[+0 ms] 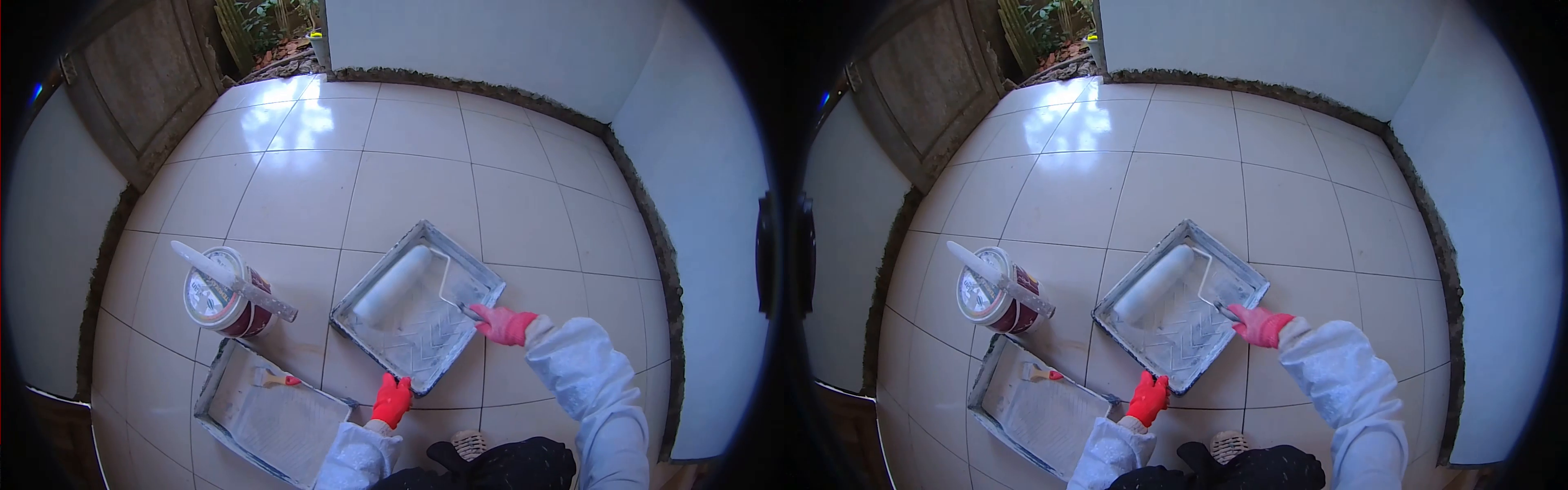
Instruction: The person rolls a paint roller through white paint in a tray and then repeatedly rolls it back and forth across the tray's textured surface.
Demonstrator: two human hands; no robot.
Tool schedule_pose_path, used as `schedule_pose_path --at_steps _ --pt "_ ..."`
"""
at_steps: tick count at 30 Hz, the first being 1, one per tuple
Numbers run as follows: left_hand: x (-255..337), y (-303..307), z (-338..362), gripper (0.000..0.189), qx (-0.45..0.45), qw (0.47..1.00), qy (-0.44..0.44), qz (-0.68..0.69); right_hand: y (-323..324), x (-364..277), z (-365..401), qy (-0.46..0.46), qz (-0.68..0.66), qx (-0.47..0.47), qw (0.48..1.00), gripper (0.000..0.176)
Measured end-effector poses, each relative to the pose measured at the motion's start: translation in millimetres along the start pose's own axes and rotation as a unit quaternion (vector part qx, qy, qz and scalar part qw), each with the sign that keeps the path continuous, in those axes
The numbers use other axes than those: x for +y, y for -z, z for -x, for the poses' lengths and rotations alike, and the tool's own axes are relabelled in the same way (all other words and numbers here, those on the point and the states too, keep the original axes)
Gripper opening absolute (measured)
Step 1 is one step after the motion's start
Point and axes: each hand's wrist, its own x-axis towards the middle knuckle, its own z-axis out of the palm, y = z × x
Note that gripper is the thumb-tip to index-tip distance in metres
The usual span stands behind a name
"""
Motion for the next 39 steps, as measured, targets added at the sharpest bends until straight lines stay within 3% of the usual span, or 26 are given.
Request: schedule_pose_path --at_steps 4,8,16,19,24,30,36,39 --pt "-2 -1 -2 0.021 -0.003 1.000 0.007 0.010 21 16 69 -0.041 0.015 -0.067 0.997 0.038" --pt "-6 -1 -6 0.022 -0.003 1.000 0.010 -0.002 36 12 88 -0.080 0.044 -0.102 0.991 0.037" --pt "-10 0 -6 0.021 -0.011 1.000 -0.007 0.023 15 -35 -5 -0.038 -0.014 -0.023 0.999 0.040" --pt "-13 -2 -6 0.021 0.000 1.000 -0.009 0.029 4 -15 0 -0.021 -0.005 -0.013 1.000 0.041" --pt "-8 -3 -4 0.021 0.000 0.999 0.001 0.038 3 23 79 -0.052 0.018 -0.041 0.998 0.037" --pt "-5 -1 -3 0.023 -0.009 1.000 0.005 0.015 16 -23 89 -0.167 -0.051 -0.087 0.981 0.032" --pt "-8 0 0 0.026 -0.004 1.000 -0.014 0.015 -19 -13 45 0.003 -0.165 0.090 0.982 0.030" --pt "-13 -2 -6 0.026 0.007 1.000 -0.016 -0.023 -27 -1 24 0.052 -0.115 0.141 0.982 0.031"
